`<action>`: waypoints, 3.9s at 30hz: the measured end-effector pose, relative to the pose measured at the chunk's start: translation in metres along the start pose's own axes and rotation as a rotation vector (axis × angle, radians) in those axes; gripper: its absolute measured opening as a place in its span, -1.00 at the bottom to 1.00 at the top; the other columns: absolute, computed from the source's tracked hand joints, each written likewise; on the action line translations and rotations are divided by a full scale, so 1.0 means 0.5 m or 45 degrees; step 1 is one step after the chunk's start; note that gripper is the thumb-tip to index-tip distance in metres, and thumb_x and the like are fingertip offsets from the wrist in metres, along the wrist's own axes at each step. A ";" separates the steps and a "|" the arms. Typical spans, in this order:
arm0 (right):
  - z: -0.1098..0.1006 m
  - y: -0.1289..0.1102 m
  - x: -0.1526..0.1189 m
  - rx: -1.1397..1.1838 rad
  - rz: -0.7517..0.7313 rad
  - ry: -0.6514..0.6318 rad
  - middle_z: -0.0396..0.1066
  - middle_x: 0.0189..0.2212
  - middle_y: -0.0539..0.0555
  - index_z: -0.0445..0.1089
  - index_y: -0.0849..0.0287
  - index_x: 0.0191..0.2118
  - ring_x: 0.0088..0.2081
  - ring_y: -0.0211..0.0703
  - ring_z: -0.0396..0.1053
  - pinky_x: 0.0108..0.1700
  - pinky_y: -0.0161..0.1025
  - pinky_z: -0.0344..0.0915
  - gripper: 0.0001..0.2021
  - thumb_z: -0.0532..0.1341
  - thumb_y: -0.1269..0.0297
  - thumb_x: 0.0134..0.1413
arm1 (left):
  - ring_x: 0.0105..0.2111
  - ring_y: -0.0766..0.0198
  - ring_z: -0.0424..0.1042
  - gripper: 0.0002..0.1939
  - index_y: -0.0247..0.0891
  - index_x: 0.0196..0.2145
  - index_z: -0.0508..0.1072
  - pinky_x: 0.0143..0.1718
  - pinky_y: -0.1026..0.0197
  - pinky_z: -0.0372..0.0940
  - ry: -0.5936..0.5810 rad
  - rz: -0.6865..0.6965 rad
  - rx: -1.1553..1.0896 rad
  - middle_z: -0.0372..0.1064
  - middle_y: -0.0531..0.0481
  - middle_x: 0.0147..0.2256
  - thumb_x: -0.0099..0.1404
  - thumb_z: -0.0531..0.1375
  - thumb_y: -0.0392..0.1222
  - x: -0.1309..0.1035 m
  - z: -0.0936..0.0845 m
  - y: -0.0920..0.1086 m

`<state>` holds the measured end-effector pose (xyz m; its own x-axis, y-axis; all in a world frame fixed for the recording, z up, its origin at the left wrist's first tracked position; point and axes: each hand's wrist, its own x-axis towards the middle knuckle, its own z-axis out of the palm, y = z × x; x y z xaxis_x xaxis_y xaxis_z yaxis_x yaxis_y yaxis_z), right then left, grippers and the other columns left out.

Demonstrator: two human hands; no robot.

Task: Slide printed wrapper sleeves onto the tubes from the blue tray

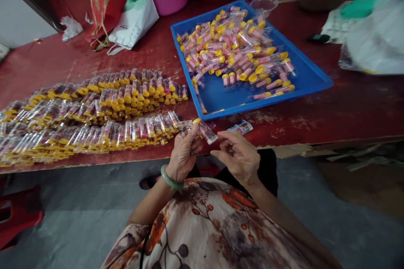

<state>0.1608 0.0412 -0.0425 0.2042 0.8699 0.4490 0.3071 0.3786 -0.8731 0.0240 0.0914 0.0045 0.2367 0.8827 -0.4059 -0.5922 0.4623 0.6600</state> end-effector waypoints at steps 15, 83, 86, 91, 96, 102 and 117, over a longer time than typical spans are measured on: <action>0.013 0.018 -0.012 0.021 0.212 0.019 0.48 -0.37 0.03 0.47 0.14 -0.20 -0.45 -0.24 0.42 -0.39 -0.27 0.41 -0.86 0.25 0.25 0.13 | -0.65 0.56 -0.14 -0.59 -0.34 -0.41 0.41 -0.67 0.45 -0.13 0.039 -0.080 0.060 0.03 0.21 -0.58 -0.04 0.46 -0.02 0.004 -0.011 -0.019; 0.004 -0.027 -0.005 1.025 0.951 -0.146 0.46 -0.52 0.04 0.44 0.20 -0.26 -0.67 -0.41 0.11 -0.65 -0.39 0.09 -0.73 0.31 0.11 0.01 | -0.69 0.59 -0.14 -0.62 -0.31 -0.53 0.26 -0.69 0.46 -0.15 -0.075 -0.012 0.142 -0.04 0.26 -0.65 0.01 0.44 -0.20 -0.015 -0.030 -0.007; -0.001 -0.022 -0.014 0.928 0.820 -0.133 0.45 -0.49 0.01 0.46 0.19 -0.20 -0.65 -0.40 0.16 -0.64 -0.38 0.10 -0.71 0.34 0.15 -0.04 | -0.68 0.59 -0.15 -0.64 -0.32 -0.51 0.29 -0.69 0.46 -0.16 -0.084 -0.001 0.121 -0.01 0.25 -0.63 0.00 0.44 -0.21 -0.016 -0.033 -0.007; -0.003 -0.021 -0.027 0.804 0.687 -0.182 0.47 -0.41 0.02 0.47 0.14 -0.14 -0.51 -0.31 0.31 -0.59 -0.39 0.20 -0.69 0.38 0.27 -0.07 | -0.68 0.59 -0.14 -0.61 -0.32 -0.51 0.30 -0.70 0.45 -0.17 -0.081 -0.004 0.135 -0.01 0.24 -0.63 -0.05 0.47 -0.16 -0.015 -0.036 -0.009; 0.005 -0.021 -0.033 0.753 0.685 -0.124 0.43 -0.49 -0.03 0.47 0.12 -0.16 -0.56 -0.34 0.27 -0.60 -0.39 0.18 -0.70 0.40 0.26 -0.09 | -0.68 0.58 -0.14 -0.62 -0.31 -0.51 0.29 -0.70 0.43 -0.14 -0.095 0.041 0.168 0.01 0.24 -0.64 -0.02 0.45 -0.16 -0.018 -0.038 -0.012; -0.008 -0.020 -0.006 0.652 0.651 0.049 0.31 -0.63 -0.09 0.52 0.11 -0.20 -0.62 -0.35 0.20 -0.57 -0.35 0.11 -0.82 0.33 0.27 0.01 | -0.69 0.58 -0.16 -0.61 -0.33 -0.45 0.38 -0.71 0.44 -0.17 -0.117 0.009 0.233 -0.03 0.25 -0.65 -0.02 0.45 -0.04 -0.027 -0.037 -0.005; -0.032 -0.058 0.013 0.045 -0.036 0.105 0.40 -0.20 0.08 0.41 0.13 -0.07 -0.51 -0.36 0.27 -0.46 -0.29 0.34 -0.66 0.36 0.31 -0.02 | -0.69 0.62 -0.20 -0.60 -0.34 -0.49 0.33 -0.72 0.46 -0.23 -0.128 -0.231 0.115 0.04 0.23 -0.61 -0.02 0.45 -0.07 -0.049 0.012 0.008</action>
<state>0.1679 0.0307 -0.0115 0.2719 0.8303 0.4865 0.2811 0.4150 -0.8653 0.0207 0.0720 0.0208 0.4115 0.7862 -0.4610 -0.4624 0.6159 0.6378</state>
